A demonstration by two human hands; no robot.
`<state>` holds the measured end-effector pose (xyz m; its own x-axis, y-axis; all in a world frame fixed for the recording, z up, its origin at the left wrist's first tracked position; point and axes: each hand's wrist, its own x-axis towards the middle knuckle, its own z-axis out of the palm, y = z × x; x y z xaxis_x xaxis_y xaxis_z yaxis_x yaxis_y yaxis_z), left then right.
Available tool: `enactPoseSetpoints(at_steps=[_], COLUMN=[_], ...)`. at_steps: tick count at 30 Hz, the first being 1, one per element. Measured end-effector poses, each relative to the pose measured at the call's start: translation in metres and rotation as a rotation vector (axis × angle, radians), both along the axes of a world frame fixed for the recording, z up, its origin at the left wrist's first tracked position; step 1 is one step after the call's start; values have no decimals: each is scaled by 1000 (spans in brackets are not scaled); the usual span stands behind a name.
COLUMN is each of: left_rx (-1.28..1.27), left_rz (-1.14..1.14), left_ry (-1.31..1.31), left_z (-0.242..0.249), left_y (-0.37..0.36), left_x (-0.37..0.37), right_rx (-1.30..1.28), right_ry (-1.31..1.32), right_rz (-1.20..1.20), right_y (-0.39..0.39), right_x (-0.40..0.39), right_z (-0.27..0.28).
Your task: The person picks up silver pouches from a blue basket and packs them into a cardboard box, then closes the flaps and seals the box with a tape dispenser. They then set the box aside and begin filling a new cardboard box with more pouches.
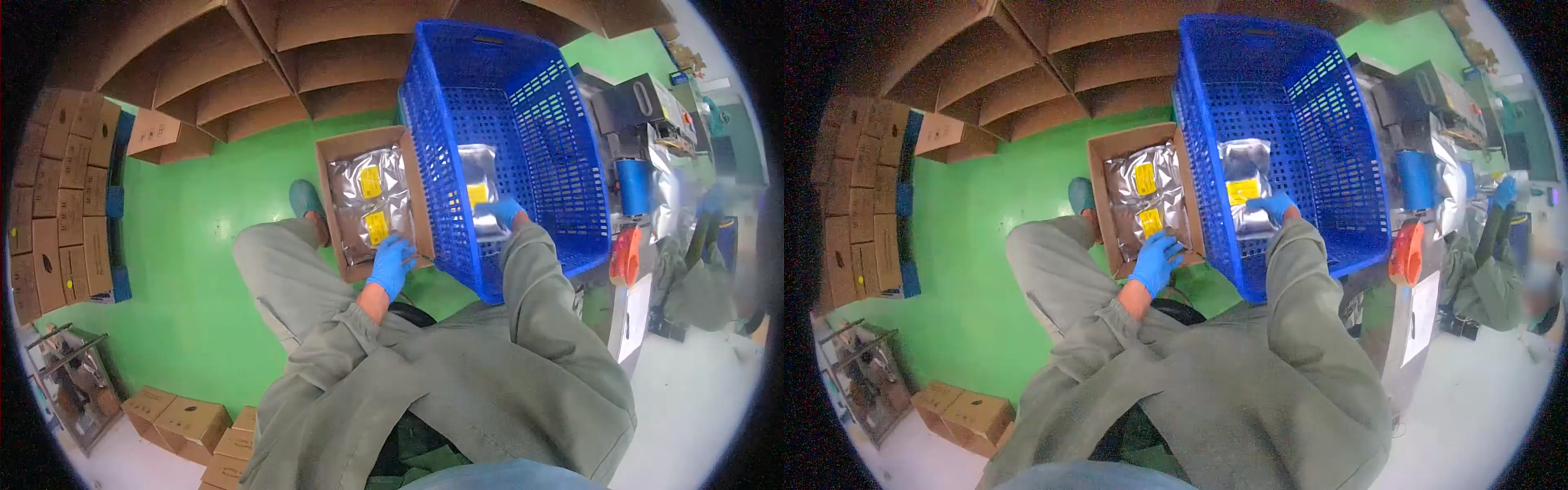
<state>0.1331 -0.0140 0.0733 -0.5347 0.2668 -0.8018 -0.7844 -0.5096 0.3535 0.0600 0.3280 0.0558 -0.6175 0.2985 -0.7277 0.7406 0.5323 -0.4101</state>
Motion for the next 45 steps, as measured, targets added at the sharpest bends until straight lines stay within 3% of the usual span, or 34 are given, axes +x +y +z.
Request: enactPoseSetpoints(at_steps=[1,3,5,7,9,10,12,14,15,16,17,18,19,20,23,26,28,29,30,31,32,33,36,39,41,45], left_rx=[27,63,138,196,248,256,-33,-96,-162,3,-2,-22,-44,-51,-46,-161,-193,-219,-253,-260,-169,-77,-151,-98,-217,-91], left_rz=[7,10,15,-2,-99,-96,-103,-156,-204,-70,-61,-71,-84,-80,-44,59,57,54,-116,-112,-39,36,17,163,265,336], left_ry=[30,72,184,252,504,508,891,1010,1126,1118,1129,1000,877,888,718,641,725,790,761,748,751,757,724,686,665,565], left_z=[5,19,35,51,96,118,168,218,242,261,252,232,217,209,173,169,154,135,84,105,127,142,120,101,89,75], left_y=[1,-1,-10,-19,-22,-17,-5,-17,-24,-36,-44,-52,-61,-71,-96,-109,-119,-124,-146,-143,-138,-135,-133,-122,-121,-114], left_x=[-4,-16,-29,-47,-65,-74,-88,-92,-94,-87,-87,-92,-98,-94,-83,-49,-40,-36,-46,-47,-49,-55,-52,-43,-44,-44], right_rx=[2,330,624,786,869,726,581,-321,-333,-526,-628,-547,-618,-881,-766,-866,-629,-632,-747,-862,-701,-707,-604,-560,-459,-372], right_ry=[42,228,238,406,566,675,786,1049,914,970,989,798,672,826,582,598,450,441,595,743,781,769,740,702,769,661], right_rz=[-52,287,593,519,457,371,281,32,75,-13,-39,48,-17,-150,-164,-97,-23,-21,-71,-128,-35,-32,-27,-50,34,153], right_y=[2,7,-15,-57,-83,-95,-119,-148,-149,-174,-190,-182,-186,-224,-234,-243,-241,-244,-248,-253,-256,-260,-268,-268,-259,-254], right_x=[-10,-42,-64,-47,-21,-4,21,34,36,37,35,23,13,20,24,28,33,33,29,27,20,19,25,27,26,24], right_z=[9,25,97,195,269,302,340,353,344,335,321,290,256,260,211,201,215,213,209,204,193,185,170,150,118,112])
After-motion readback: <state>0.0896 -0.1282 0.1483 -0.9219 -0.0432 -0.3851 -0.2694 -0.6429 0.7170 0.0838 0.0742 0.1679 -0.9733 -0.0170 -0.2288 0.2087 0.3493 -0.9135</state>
